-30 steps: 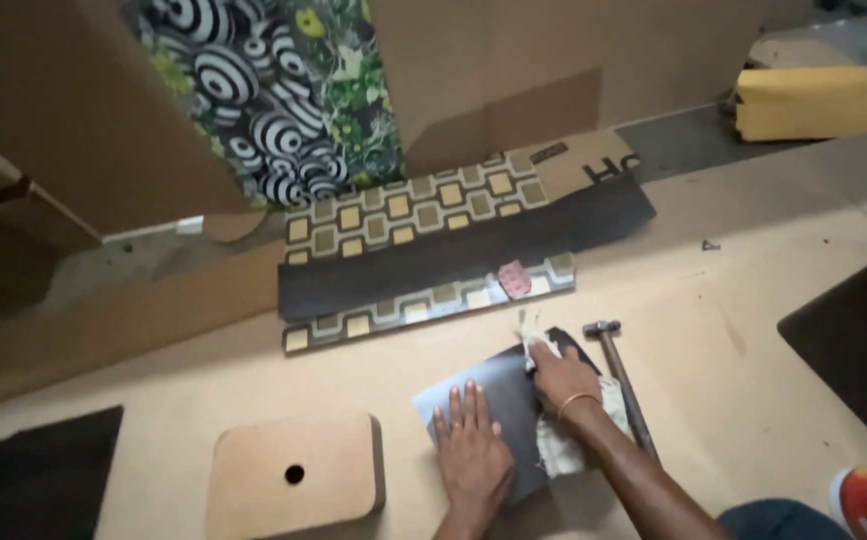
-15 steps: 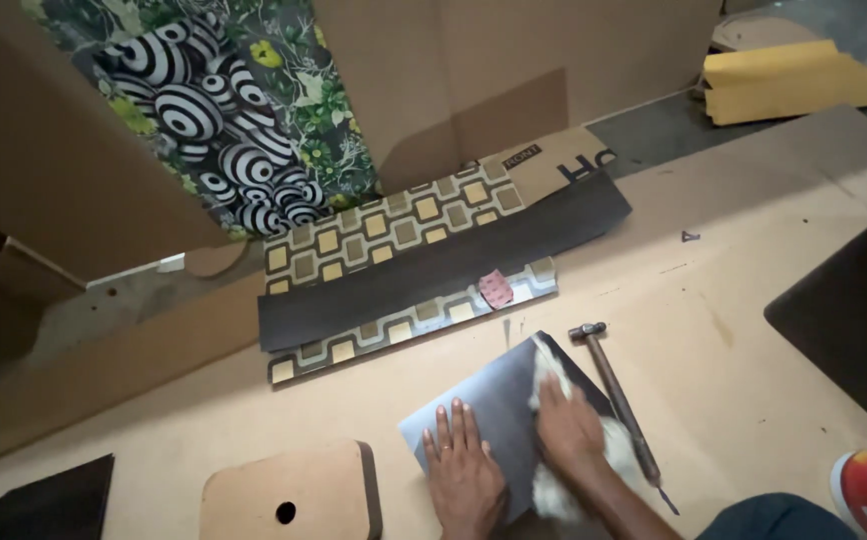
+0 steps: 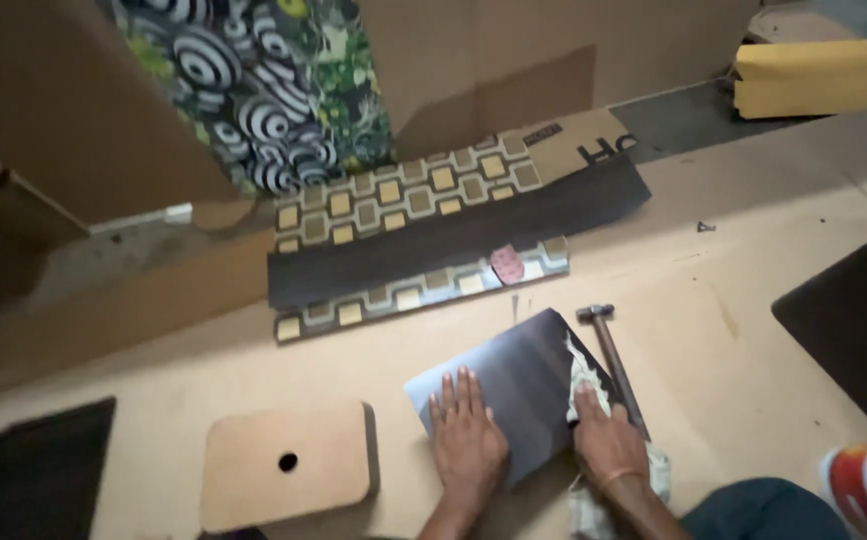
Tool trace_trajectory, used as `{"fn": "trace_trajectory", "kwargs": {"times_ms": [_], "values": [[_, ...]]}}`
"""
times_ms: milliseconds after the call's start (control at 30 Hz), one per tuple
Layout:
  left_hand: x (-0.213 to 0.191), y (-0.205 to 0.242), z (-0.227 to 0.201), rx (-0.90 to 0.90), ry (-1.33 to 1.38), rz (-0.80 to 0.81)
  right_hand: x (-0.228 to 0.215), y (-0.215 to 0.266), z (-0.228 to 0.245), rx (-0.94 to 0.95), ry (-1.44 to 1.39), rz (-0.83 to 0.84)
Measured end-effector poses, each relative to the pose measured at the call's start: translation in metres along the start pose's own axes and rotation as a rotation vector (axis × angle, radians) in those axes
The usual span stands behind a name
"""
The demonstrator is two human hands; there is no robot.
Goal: The person wipes a dark wooden panel with a cloth, then picks up a wooden block with two holes and places it on a speaker box. They continue wiping several more wooden panels and the speaker box with the cloth.
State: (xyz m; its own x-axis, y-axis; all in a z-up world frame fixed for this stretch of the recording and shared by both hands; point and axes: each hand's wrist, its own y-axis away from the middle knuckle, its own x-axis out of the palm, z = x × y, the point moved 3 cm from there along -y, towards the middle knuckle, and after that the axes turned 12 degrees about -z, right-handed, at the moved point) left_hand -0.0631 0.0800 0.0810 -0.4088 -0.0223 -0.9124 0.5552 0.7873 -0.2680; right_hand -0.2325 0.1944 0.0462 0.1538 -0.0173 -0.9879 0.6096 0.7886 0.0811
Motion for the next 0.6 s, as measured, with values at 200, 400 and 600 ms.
{"fn": "trace_trajectory", "kwargs": {"times_ms": [200, 400, 600], "values": [[-0.002, -0.005, -0.002, -0.041, -0.016, 0.061, 0.028, 0.087, 0.051, 0.328, -0.265, 0.231], [-0.021, 0.003, 0.016, -0.125, 0.088, -0.038, 0.069, 0.097, 0.030, -0.032, -0.083, 0.131], [0.029, 0.008, 0.091, -0.988, 0.729, 0.180, -0.026, 0.101, 0.051, 0.303, -0.411, 0.059]]}}
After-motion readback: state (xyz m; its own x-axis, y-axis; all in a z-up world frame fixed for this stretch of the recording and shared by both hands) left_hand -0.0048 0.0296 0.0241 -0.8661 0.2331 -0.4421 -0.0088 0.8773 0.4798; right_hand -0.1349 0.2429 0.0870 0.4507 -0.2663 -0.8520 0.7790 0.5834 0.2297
